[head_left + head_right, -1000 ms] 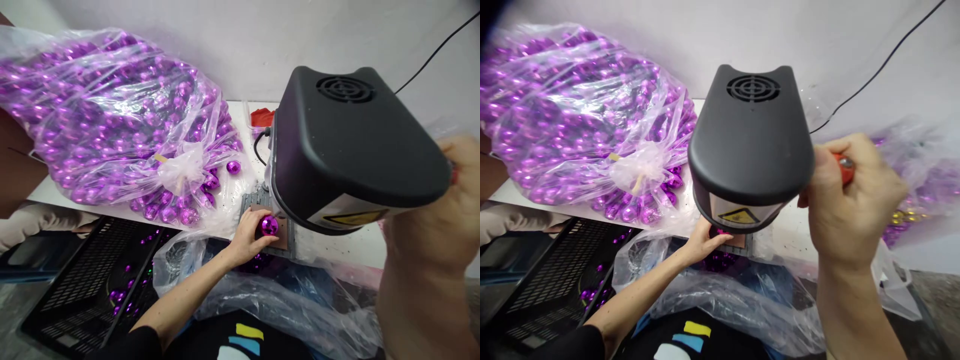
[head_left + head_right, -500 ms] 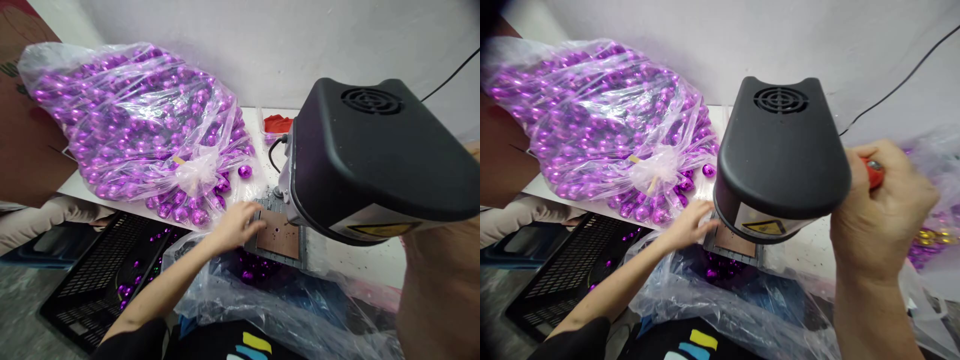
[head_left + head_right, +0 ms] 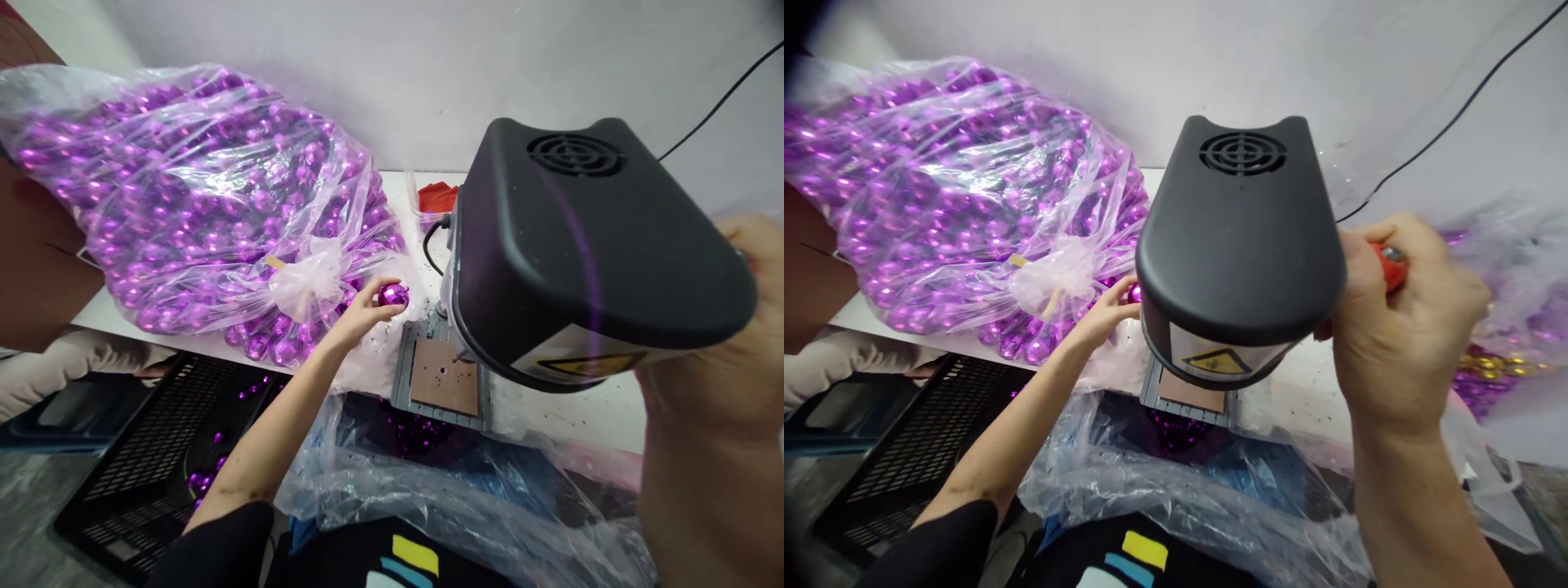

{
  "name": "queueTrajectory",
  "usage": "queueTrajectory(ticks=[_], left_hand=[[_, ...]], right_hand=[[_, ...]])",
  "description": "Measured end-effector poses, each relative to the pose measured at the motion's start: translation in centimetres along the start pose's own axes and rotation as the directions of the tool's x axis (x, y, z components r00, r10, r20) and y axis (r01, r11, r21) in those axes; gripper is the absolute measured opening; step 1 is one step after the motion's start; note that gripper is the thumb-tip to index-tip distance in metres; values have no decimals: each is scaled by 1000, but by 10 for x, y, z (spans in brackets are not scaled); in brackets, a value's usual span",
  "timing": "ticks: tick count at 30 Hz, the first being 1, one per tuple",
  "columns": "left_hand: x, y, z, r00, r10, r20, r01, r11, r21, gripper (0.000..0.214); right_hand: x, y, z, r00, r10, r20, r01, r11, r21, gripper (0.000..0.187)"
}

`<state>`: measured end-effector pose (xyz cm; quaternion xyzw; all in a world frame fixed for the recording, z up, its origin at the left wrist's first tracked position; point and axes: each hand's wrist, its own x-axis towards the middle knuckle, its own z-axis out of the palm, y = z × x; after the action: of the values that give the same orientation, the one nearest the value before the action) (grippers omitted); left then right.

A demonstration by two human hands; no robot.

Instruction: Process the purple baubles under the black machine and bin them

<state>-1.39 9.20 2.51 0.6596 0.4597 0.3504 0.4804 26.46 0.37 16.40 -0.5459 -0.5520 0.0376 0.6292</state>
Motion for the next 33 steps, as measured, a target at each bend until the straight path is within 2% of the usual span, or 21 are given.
queueTrajectory(ticks=[2, 4, 6, 8, 9, 11, 14, 16, 20, 25, 29, 33], left_hand=[[-25, 5, -1, 990, -50, 129, 93, 931, -354, 47], [-43, 6, 4, 971, -82, 224, 193, 819, -540, 45], [-54, 5, 14, 942, -128, 311, 303, 726, -618, 47], [-59, 4, 26, 905, -180, 386, 398, 682, -614, 52], [-60, 4, 31, 893, -206, 400, 423, 688, -590, 54], [-61, 5, 40, 910, -232, 343, 389, 763, -516, 51], [-65, 6, 51, 974, -128, 188, 182, 934, -307, 48], [-68, 5, 58, 988, -21, 155, 39, 993, -112, 49], [-72, -3, 72, 987, 90, 132, -114, 976, 186, 51], [-68, -2, 83, 965, 208, 163, -254, 899, 358, 42], [-66, 8, 90, 963, 216, 162, -266, 862, 433, 42], [-64, 11, 96, 966, 169, 194, -236, 885, 402, 38]], right_hand=[[1, -2, 2, 1000, 4, -5, -4, 1000, -7, 22], [1, -3, 4, 1000, 6, -24, -6, 1000, -19, 25], [1, -3, 6, 999, 8, -34, -9, 1000, -21, 25], [1, -3, 6, 999, 1, -32, -1, 1000, -20, 25], [1, -3, 5, 1000, 2, -25, -2, 1000, -18, 25], [1, -3, 4, 1000, 14, -7, -14, 1000, -14, 27], [1, -3, 3, 999, 36, 15, -36, 999, -1, 29], [1, -3, 3, 999, 32, 17, -32, 999, 1, 31], [0, -4, 4, 1000, 6, 11, -6, 1000, -2, 33], [0, -4, 3, 1000, 3, 16, -3, 1000, -5, 33], [-1, -5, 1, 1000, 9, 22, -8, 999, -39, 33], [-1, -6, 0, 999, -4, 33, 5, 999, -49, 33]])
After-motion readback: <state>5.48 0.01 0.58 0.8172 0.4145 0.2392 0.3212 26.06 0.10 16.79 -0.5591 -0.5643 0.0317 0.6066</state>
